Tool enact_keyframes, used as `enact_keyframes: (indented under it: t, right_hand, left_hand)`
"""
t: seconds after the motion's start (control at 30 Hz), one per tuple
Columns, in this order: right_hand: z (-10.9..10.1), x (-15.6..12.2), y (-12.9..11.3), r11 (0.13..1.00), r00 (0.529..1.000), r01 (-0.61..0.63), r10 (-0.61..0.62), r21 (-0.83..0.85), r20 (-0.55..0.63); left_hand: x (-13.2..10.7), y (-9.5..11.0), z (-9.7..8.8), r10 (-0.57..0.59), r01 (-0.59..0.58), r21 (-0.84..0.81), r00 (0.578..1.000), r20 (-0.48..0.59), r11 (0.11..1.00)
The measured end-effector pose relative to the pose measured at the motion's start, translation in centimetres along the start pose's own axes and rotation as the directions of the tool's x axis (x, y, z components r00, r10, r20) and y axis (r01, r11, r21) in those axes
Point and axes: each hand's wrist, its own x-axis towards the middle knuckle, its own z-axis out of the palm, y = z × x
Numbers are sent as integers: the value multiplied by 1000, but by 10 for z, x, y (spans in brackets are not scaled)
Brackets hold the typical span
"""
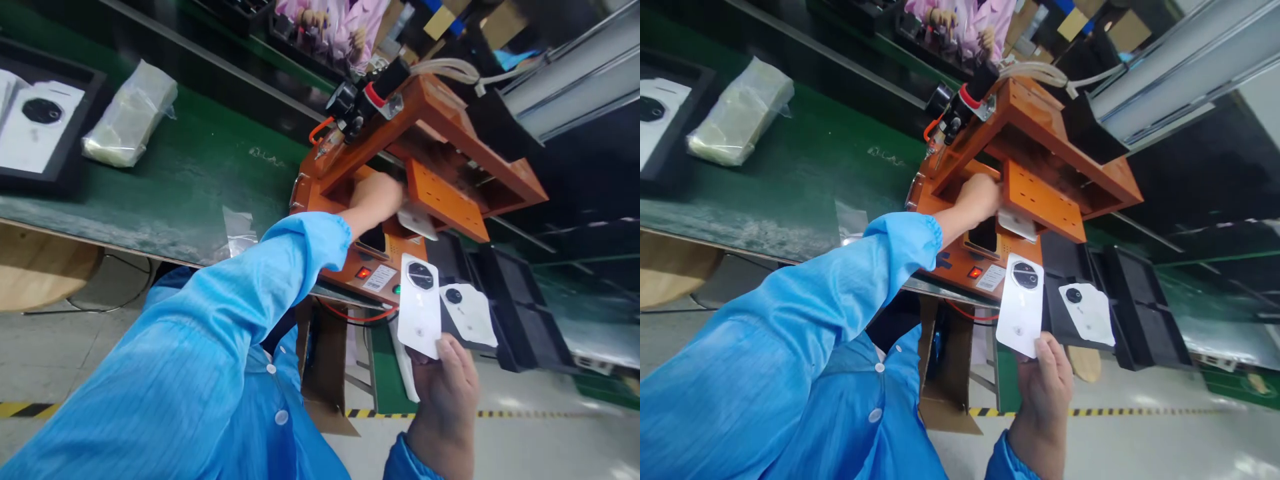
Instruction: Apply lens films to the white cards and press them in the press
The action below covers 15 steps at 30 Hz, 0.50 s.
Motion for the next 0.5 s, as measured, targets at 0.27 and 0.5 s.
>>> enact_keyframes:
  t: [0.27, 0.5]
  right_hand:
    - [19, 49, -17, 997, 995, -38, 44, -67, 88]
    - [73, 137, -31, 960, 968, -28, 95, -280, 231]
  left_hand:
    - [-76, -11, -40, -145, 159, -194, 986, 84, 968]
    - [-195, -66, -159, -139, 94, -226, 971, -193, 970]
